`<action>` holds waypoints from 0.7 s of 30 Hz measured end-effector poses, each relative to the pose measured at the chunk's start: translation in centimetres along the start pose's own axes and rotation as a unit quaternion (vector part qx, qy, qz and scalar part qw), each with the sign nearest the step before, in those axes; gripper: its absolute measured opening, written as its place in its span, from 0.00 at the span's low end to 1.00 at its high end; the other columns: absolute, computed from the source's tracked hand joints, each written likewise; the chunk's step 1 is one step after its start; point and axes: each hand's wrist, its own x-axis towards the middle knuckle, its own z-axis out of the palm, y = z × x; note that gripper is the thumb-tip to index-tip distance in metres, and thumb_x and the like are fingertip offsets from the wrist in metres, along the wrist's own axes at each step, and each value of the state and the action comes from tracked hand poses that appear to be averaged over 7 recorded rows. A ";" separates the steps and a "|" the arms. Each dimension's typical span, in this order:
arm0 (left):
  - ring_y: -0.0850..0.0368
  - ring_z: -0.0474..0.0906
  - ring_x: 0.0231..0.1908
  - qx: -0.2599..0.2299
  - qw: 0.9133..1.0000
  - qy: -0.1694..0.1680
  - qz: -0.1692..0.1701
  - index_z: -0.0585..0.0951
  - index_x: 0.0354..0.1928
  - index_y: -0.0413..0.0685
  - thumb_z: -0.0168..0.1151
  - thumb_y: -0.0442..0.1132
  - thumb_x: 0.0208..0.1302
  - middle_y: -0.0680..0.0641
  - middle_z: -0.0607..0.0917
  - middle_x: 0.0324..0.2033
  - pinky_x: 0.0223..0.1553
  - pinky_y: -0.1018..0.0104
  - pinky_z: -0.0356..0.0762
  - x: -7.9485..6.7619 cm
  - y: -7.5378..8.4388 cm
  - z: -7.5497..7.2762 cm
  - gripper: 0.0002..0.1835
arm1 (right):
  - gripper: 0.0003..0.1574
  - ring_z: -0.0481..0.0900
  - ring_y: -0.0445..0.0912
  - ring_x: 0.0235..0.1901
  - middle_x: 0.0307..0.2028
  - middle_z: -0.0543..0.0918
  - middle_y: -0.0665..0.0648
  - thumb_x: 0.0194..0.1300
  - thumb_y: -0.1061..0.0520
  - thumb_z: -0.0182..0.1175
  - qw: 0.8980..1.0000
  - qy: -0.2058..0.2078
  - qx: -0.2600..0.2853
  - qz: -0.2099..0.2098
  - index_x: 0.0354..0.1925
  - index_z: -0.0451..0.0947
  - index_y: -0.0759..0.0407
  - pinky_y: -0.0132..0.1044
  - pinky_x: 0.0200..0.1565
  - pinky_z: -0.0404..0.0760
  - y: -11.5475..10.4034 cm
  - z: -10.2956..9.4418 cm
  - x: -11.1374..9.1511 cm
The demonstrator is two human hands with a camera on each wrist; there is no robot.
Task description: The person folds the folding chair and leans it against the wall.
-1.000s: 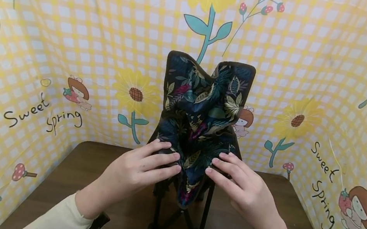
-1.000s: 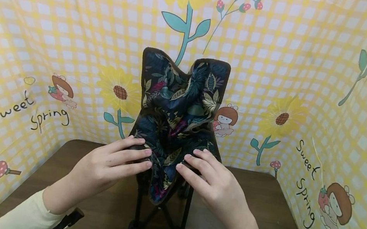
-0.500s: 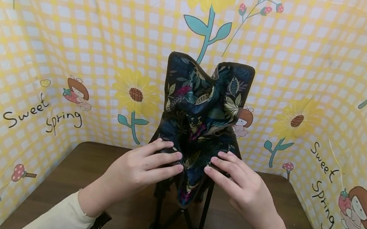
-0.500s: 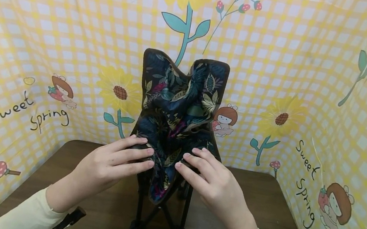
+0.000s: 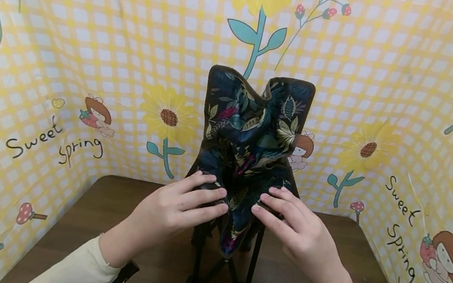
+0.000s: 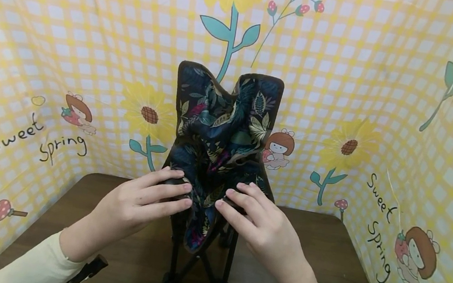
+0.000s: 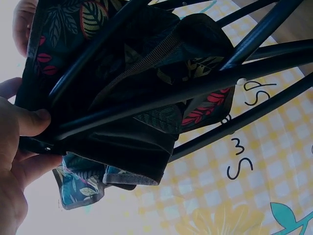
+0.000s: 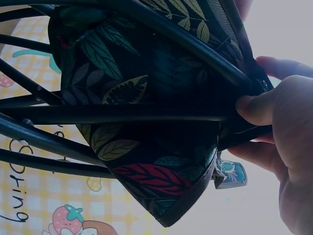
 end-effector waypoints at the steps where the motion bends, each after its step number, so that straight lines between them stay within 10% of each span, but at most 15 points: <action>1: 0.43 0.82 0.57 0.000 1.000 -0.004 0.002 0.84 0.59 0.49 0.46 0.30 0.81 0.47 0.86 0.57 0.56 0.47 0.82 0.0 0.0 -0.1 0.19 | 0.23 0.85 0.62 0.50 0.49 0.86 0.64 0.79 0.70 0.45 1.000 -0.006 -0.002 0.001 0.55 0.85 0.60 0.50 0.59 0.82 -0.1 -0.1 0.0; 21: 0.42 0.81 0.59 0.015 0.999 -0.024 0.024 0.81 0.63 0.45 0.44 0.29 0.81 0.44 0.84 0.60 0.57 0.49 0.82 -0.1 -0.3 -0.1 0.20 | 0.23 0.85 0.62 0.51 0.51 0.85 0.66 0.78 0.72 0.45 1.000 -0.019 -0.004 -0.017 0.56 0.84 0.63 0.52 0.58 0.82 0.1 -0.3 0.2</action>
